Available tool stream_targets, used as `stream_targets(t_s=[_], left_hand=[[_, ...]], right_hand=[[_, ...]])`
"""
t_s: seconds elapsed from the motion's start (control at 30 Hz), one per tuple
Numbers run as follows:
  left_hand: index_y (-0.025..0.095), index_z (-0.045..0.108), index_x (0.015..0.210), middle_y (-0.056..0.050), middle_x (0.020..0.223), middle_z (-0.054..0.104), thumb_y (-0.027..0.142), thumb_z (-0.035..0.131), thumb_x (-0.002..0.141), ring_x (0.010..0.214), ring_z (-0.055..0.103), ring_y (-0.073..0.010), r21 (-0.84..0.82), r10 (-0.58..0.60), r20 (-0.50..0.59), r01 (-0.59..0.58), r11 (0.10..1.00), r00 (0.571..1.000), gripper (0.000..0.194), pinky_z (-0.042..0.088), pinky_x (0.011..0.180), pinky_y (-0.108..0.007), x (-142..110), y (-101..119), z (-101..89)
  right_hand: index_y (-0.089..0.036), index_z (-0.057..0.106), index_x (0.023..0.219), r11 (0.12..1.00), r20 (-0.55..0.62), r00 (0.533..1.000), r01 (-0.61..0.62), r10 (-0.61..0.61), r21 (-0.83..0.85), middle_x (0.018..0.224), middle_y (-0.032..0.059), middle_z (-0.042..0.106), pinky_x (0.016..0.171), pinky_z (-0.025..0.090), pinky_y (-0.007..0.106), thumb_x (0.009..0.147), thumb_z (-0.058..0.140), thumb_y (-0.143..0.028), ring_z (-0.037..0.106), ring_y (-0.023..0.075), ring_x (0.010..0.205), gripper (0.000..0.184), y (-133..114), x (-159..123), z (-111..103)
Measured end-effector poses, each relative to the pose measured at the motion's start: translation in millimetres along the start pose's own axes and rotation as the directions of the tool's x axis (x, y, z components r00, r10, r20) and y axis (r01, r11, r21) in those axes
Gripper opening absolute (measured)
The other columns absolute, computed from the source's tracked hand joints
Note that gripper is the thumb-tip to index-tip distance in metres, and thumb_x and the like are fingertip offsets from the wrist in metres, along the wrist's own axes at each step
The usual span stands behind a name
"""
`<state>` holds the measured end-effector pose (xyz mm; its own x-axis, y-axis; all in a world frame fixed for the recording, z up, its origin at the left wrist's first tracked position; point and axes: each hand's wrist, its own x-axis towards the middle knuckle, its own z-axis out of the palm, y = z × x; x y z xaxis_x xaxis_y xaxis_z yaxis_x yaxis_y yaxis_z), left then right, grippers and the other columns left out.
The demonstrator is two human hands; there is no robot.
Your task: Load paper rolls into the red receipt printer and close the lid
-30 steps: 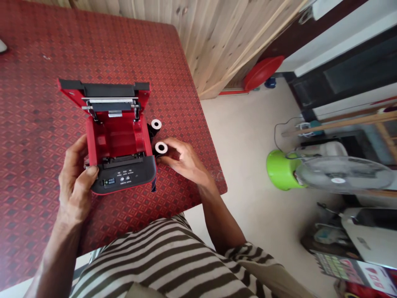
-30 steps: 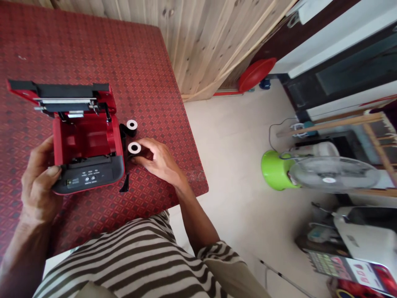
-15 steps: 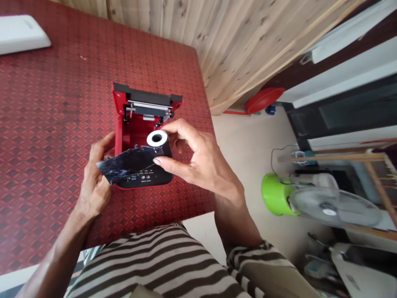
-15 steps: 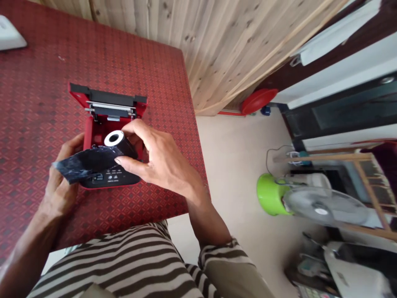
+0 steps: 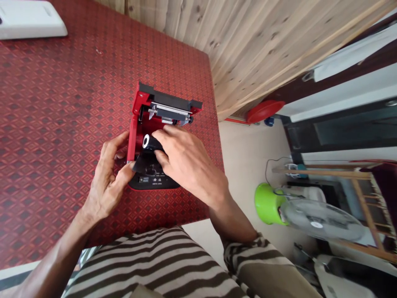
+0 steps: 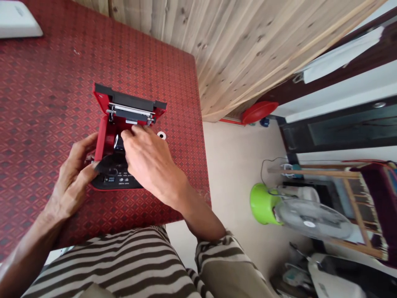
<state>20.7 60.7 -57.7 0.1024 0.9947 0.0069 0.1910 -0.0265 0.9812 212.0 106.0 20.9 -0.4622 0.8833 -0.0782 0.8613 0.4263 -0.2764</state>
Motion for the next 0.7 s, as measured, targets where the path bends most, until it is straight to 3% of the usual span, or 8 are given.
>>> stream_targets(t_s=[0.2,0.37,0.57,0.7], left_hand=[[0.03,0.052,0.152,-0.009,0.14,0.064,0.053,0.063,0.093,0.129,0.059,-0.0322,0.006,-0.009,-0.011,0.009,1.0,1.0,0.063,0.047,0.112,-0.052,0,-1,0.0],[0.028,0.05,0.153,-0.009,0.142,0.063,0.054,0.062,0.094,0.127,0.06,-0.0312,0.028,-0.012,0.0,0.012,1.0,1.0,0.065,0.047,0.111,-0.051,0,0,-0.4],[0.028,0.049,0.154,-0.009,0.147,0.061,0.053,0.061,0.096,0.135,0.057,-0.0318,0.008,-0.031,0.024,0.031,0.999,0.999,0.064,0.044,0.116,-0.052,0,3,-2.0],[0.028,0.051,0.153,-0.009,0.152,0.059,0.048,0.064,0.096,0.14,0.055,-0.0328,-0.079,-0.046,0.069,0.051,0.996,0.997,0.062,0.045,0.117,-0.051,0,0,-6.8]], right_hand=[[-0.018,0.072,0.095,0.995,0.104,0.994,-0.014,0.024,-0.097,0.086,0.0131,0.073,0.071,0.054,0.045,0.092,0.06,-0.007,0.069,0.0306,0.08,0.017,2,22,11],[-0.02,0.073,0.089,0.995,0.062,0.998,-0.009,0.015,-0.095,0.083,0.0111,0.073,0.074,0.056,0.045,0.093,0.066,-0.01,0.071,0.029,0.079,0.013,7,27,14],[-0.016,0.07,0.116,0.999,0.08,0.997,0.015,-0.013,-0.028,0.112,0.0131,0.077,0.083,0.06,0.042,0.101,0.049,-0.004,0.075,0.0268,0.095,0.028,0,2,-8],[-0.012,0.066,0.128,0.966,-0.048,0.977,0.211,-0.206,0.152,0.125,0.0104,0.075,0.104,0.057,0.042,0.106,0.056,-0.019,0.071,0.023,0.113,0.025,1,-27,-17]])
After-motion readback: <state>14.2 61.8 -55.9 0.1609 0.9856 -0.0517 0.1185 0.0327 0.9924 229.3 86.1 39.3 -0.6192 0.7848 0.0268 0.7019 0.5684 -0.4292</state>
